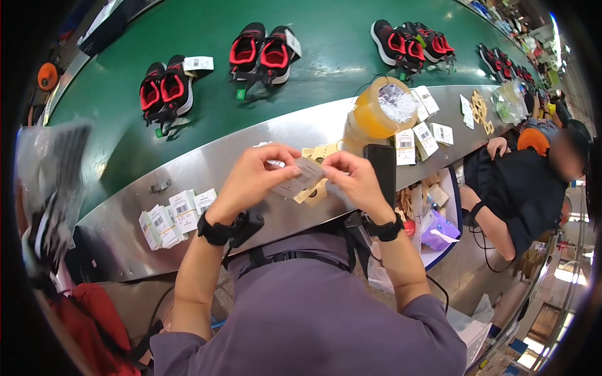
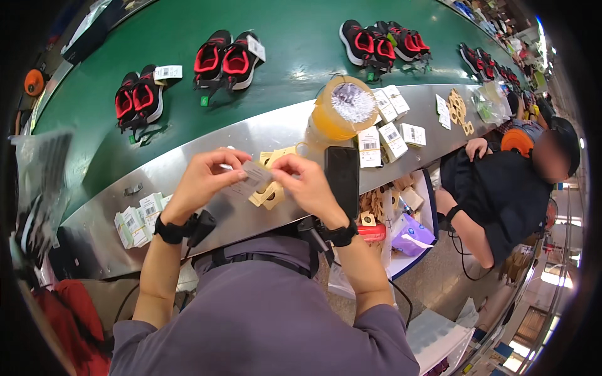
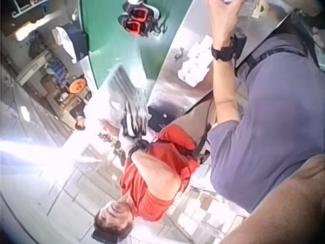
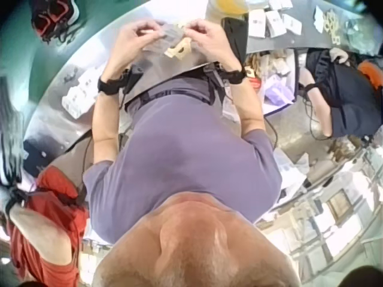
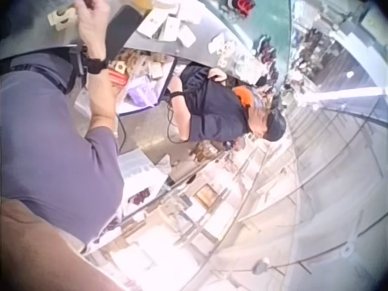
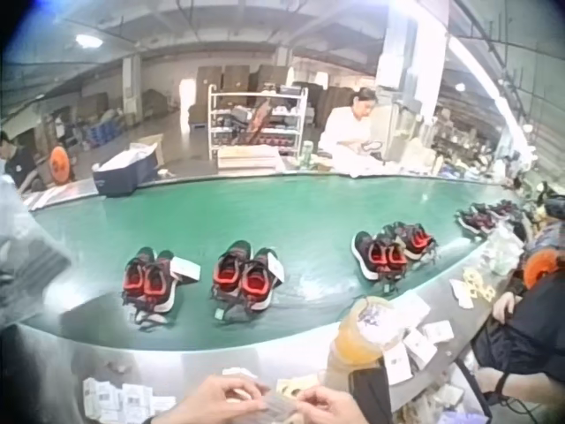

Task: The person attaches price tags to a series of black and red sneakers on a green conveyor belt. They peel tags from a sheet, affix them to the shoe tongue, and move the shoes along the line. A coworker is visible working on the same task in the background.

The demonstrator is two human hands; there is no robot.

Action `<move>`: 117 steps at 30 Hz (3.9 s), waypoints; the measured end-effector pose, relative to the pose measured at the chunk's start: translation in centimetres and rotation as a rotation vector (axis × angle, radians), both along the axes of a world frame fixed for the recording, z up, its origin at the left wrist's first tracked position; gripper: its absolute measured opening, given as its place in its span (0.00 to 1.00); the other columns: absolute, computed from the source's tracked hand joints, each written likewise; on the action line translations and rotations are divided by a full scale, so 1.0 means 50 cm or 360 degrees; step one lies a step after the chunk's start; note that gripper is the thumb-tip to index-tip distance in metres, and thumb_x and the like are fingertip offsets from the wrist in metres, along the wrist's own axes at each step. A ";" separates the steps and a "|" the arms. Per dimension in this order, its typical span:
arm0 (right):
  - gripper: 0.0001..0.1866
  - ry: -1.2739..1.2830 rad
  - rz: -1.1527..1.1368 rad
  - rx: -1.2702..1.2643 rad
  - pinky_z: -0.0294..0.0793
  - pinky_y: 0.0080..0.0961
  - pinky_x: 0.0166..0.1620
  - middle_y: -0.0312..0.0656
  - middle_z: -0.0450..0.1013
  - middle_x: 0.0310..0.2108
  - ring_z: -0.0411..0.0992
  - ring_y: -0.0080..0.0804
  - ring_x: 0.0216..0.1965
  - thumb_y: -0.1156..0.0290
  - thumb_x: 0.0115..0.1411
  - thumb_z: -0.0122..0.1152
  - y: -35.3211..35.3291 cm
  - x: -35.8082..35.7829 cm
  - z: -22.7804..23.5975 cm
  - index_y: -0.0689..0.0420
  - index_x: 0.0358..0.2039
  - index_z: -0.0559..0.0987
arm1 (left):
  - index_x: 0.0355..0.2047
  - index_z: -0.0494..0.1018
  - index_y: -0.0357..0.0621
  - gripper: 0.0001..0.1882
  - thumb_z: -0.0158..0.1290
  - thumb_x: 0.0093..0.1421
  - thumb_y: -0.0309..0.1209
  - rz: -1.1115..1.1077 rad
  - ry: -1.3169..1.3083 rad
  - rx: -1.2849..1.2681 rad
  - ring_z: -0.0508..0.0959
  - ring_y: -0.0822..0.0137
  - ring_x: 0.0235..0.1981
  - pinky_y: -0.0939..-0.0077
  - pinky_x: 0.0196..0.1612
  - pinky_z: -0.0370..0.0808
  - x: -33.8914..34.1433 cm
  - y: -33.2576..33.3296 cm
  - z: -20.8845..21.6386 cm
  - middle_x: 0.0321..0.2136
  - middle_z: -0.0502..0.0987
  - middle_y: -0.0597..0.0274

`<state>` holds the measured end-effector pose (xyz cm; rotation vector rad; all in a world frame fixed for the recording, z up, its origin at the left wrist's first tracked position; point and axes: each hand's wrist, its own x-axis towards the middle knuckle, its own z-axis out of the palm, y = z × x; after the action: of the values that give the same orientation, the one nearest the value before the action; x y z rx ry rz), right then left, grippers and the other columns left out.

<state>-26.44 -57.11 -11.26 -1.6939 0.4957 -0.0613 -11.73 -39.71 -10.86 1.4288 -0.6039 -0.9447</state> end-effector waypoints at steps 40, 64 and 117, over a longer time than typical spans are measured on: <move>0.03 -0.0883 -0.0931 -0.0968 0.74 0.22 0.41 0.45 0.76 0.30 0.75 0.28 0.33 0.78 0.63 0.49 -0.210 -0.082 0.157 0.63 0.36 0.68 | 0.27 0.70 0.35 0.04 0.48 0.51 0.22 -0.0697 -0.1653 -0.0336 0.78 0.48 0.35 0.59 0.36 0.75 -0.057 -0.389 -0.006 0.63 0.56 0.52; 0.14 -0.0391 -0.0400 -0.1057 0.72 0.21 0.25 0.40 0.72 0.20 0.73 0.26 0.19 0.81 0.52 0.56 -0.133 -0.017 0.131 0.60 0.41 0.71 | 0.36 0.73 0.37 0.07 0.55 0.56 0.23 0.0134 0.0483 -0.0412 0.74 0.79 0.33 0.82 0.37 0.73 -0.089 -0.261 0.054 0.31 0.77 0.66; 0.09 0.0248 0.0003 -0.0119 0.61 0.11 0.21 0.28 0.69 0.25 0.65 0.15 0.21 0.65 0.63 0.45 -0.942 0.378 0.165 0.51 0.31 0.73 | 0.33 0.74 0.42 0.06 0.55 0.54 0.28 -0.0041 -0.1467 0.0113 0.76 0.57 0.26 0.68 0.27 0.71 0.191 -0.377 -0.028 0.28 0.75 0.60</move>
<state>-7.56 -104.20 -3.01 -1.7811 0.6141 0.0546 -2.19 -58.55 -12.28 1.9033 -1.2647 -0.2716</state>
